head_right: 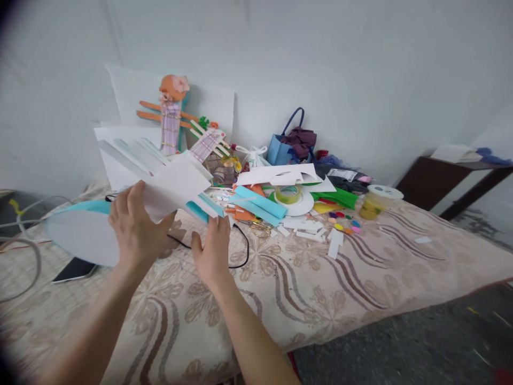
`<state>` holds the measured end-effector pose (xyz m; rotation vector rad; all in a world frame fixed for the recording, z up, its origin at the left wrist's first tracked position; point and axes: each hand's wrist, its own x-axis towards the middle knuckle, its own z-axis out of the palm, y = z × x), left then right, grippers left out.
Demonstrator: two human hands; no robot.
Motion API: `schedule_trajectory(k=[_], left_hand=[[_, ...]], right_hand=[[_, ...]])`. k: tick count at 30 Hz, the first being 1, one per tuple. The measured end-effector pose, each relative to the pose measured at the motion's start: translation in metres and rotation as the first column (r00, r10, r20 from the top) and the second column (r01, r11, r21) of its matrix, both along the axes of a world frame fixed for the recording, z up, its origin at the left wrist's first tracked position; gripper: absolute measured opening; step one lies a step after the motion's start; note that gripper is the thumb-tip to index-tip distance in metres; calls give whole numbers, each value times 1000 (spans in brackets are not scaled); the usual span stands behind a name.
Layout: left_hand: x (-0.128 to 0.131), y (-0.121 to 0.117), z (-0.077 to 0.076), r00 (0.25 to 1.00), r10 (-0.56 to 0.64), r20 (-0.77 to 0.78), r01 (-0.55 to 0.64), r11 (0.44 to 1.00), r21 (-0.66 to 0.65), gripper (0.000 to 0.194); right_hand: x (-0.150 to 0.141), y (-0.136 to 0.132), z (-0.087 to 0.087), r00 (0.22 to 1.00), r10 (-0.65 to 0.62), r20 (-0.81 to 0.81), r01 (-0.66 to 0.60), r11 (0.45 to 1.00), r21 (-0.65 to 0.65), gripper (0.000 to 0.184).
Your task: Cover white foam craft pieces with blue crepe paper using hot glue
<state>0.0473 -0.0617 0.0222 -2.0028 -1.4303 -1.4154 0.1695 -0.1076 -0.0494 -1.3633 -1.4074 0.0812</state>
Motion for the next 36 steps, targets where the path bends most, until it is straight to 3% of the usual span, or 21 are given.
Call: schedule_trajectory(k=[4,12,28,33,36], left_hand=[[0,1,-1,1000,-23,19,23,1000,2,75],[4,-5,-6,998,-70,-5,70,997,-8,69],[8,-8,-12,996,-65,-64,65,998,7,66],[6,-1,-6,996,-69,-56,66,997,-38,69],[1,2,1,998,-54,-25,52,997,-54,72]], right_hand=[[2,-3,-4,1000,17,-26,-17,1000,-5,57],[-4,-3,13,997,71,-43,-70,997,16,59],[-10,6,24,1000,-21,14,22,998,-57,46],[-11,4,26,998,-9,59,11,999,-44,52],[-6,1,16,995,-27,94,29,1000,-11,56]])
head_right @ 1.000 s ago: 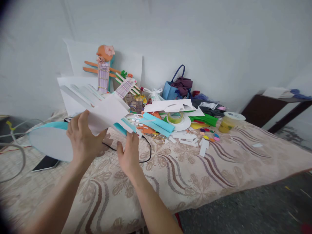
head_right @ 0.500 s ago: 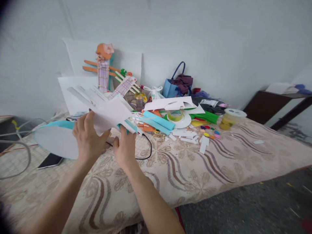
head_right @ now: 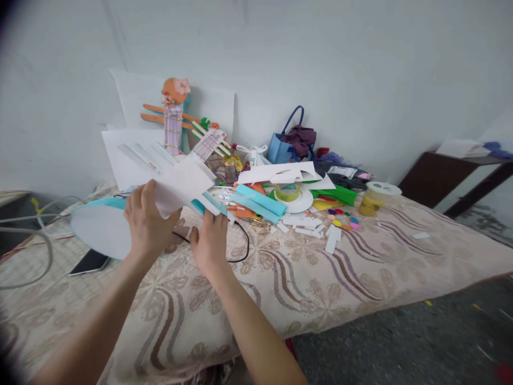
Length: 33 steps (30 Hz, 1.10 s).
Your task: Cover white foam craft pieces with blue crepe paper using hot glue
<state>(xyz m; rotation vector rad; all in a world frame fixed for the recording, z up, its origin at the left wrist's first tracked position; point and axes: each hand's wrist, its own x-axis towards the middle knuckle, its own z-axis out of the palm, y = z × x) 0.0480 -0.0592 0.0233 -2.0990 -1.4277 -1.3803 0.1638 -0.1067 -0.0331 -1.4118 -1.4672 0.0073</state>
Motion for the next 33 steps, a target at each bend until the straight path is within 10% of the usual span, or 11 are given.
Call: schedule_trajectory(k=[8,33], left_hand=[[-9,-3,4,1000,-6,29,5,1000,25,78],[-12,-5,-2,998,-68,8,68,997,45,75]], right_hand=[[10,-12,-36,994,-24,-108,36,993,111,55],[-9,-15,-6,985,68,-159,-64,997,30,66]])
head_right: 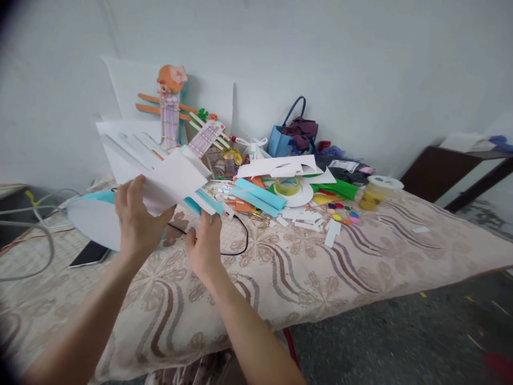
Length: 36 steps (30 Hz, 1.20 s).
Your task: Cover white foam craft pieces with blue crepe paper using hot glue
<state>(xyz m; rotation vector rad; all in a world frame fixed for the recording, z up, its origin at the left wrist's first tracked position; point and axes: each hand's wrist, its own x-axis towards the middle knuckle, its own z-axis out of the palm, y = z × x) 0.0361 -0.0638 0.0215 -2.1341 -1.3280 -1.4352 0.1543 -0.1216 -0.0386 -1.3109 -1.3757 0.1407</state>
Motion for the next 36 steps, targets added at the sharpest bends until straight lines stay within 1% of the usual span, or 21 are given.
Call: schedule_trajectory(k=[3,7,10,13,16,19,22,24,26,29,36], left_hand=[[1,-2,-1,1000,-16,5,16,1000,-24,76],[3,-3,-5,1000,-24,5,24,999,-33,76],[3,-4,-6,1000,-14,-7,14,1000,-11,77],[1,-4,-5,1000,-19,3,19,1000,3,79],[-3,-5,0,999,-28,26,28,1000,5,78],[-9,-7,7,999,-8,46,7,1000,14,78],[-15,-8,11,999,-22,42,21,999,27,79],[-19,-8,10,999,-35,27,34,999,41,78],[-20,-8,9,999,-32,17,30,997,71,81],[-21,-8,7,1000,-23,8,22,995,100,83],[-21,-7,6,1000,-22,4,22,995,95,82]], right_hand=[[-3,-1,9,997,-37,61,38,999,-16,64],[-3,1,18,987,-89,131,94,995,-38,53],[-3,2,21,987,-74,143,84,994,-63,49],[-4,2,23,985,-56,163,64,997,-47,47],[-5,-3,17,984,-31,174,34,999,-12,54],[-4,-10,2,989,-49,137,42,998,55,63],[-3,-18,-15,993,-76,93,66,993,101,65],[-3,-23,-20,994,-76,78,68,992,101,64],[-3,-26,-20,994,-82,67,76,992,97,62],[-6,-29,-15,994,-81,70,75,993,89,59],[-14,-32,-7,996,-42,79,37,997,67,59]])
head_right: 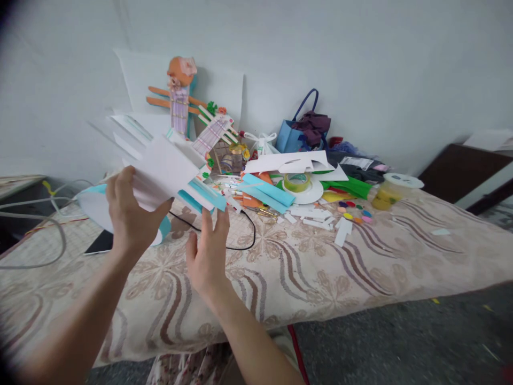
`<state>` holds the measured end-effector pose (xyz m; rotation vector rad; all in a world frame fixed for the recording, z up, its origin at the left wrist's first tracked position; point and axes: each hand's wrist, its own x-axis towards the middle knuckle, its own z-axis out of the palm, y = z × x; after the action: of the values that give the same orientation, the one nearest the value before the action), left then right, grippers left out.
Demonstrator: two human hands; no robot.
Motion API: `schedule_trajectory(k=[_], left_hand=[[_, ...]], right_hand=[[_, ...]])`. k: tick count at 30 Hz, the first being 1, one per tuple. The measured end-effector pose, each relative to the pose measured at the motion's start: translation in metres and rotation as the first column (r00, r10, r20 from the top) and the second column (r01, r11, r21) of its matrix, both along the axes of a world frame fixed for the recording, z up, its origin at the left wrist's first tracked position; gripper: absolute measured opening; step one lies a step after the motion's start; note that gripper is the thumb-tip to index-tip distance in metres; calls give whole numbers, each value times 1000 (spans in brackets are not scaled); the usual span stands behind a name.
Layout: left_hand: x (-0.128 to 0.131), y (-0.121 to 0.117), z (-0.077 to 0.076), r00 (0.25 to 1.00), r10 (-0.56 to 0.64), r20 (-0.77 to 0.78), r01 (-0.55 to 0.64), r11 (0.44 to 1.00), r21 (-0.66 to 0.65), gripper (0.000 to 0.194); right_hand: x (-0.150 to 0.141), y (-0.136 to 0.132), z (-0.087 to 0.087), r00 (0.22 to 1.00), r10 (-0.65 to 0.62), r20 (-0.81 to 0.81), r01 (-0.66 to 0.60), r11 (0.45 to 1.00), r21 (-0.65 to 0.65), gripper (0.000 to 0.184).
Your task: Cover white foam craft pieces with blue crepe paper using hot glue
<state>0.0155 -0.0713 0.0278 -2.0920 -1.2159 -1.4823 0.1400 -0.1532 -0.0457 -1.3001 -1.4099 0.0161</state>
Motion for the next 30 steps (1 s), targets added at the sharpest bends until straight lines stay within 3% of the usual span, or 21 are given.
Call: schedule_trajectory(k=[6,14,24,27,30], left_hand=[[2,0,-4,1000,-20,-6,20,1000,-7,82],[5,-2,-7,1000,-23,-4,23,999,-50,80],[11,-4,-7,999,-24,44,27,996,-81,76],[9,-3,-5,999,-20,35,23,995,-96,75],[5,-1,-1,1000,-12,22,14,996,-85,77]], right_hand=[[-6,3,11,997,58,-47,-56,998,28,62],[-13,9,25,997,30,-76,-25,997,76,54],[-15,9,36,994,-97,52,100,994,-49,50],[-11,8,33,995,-61,73,64,997,-32,53],[-6,7,19,997,-24,67,24,1000,7,62]])
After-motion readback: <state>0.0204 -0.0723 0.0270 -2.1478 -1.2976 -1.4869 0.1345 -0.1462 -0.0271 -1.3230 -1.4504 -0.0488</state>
